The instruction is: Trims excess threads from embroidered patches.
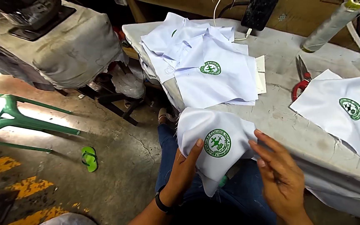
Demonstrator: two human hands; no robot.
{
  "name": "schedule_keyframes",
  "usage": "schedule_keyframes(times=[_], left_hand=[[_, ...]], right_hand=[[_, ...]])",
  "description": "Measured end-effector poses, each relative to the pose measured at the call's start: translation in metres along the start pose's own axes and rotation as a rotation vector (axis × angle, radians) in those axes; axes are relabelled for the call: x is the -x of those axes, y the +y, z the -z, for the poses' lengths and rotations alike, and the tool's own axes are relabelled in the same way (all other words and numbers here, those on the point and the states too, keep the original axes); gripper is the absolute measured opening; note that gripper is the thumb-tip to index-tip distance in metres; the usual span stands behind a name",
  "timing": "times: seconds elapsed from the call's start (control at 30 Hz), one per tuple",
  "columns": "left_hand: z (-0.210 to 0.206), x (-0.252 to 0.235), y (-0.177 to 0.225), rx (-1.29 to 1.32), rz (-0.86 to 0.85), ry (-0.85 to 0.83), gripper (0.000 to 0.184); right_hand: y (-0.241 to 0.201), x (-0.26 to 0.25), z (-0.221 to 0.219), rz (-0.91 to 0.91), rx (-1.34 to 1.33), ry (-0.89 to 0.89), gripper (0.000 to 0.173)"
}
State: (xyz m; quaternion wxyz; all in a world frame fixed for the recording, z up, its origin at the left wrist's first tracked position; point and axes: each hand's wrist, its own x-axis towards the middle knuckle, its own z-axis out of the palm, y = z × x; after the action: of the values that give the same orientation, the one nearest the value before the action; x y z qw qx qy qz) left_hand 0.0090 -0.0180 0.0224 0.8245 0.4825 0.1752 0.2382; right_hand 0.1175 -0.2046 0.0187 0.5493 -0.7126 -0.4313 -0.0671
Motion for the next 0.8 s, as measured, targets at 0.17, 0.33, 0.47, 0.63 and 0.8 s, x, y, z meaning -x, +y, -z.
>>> schedule_keyframes(times=[0.17, 0.33, 0.47, 0.63, 0.8], left_hand=[[-0.002, 0.002, -0.004, -0.017, 0.022, -0.021, 0.019], [0.003, 0.000, -0.004, -0.058, 0.028, 0.016, 0.021], [0.003, 0.002, -0.004, -0.044, 0.035, 0.033, 0.020], [0.003, 0.003, -0.005, -0.061, 0.025, 0.012, 0.020], [0.003, 0.005, -0.007, -0.114, -0.012, 0.005, 0.018]], right_hand=[[-0.012, 0.010, -0.021, 0.085, 0.080, -0.359, 0.039], [-0.018, 0.018, -0.010, 0.079, -0.122, -0.580, 0.030], [-0.015, 0.015, 0.003, -0.085, -0.016, -0.375, 0.041], [-0.011, 0.008, 0.007, -0.132, 0.115, -0.241, 0.042], [-0.010, -0.001, 0.003, -0.100, 0.125, -0.099, 0.027]])
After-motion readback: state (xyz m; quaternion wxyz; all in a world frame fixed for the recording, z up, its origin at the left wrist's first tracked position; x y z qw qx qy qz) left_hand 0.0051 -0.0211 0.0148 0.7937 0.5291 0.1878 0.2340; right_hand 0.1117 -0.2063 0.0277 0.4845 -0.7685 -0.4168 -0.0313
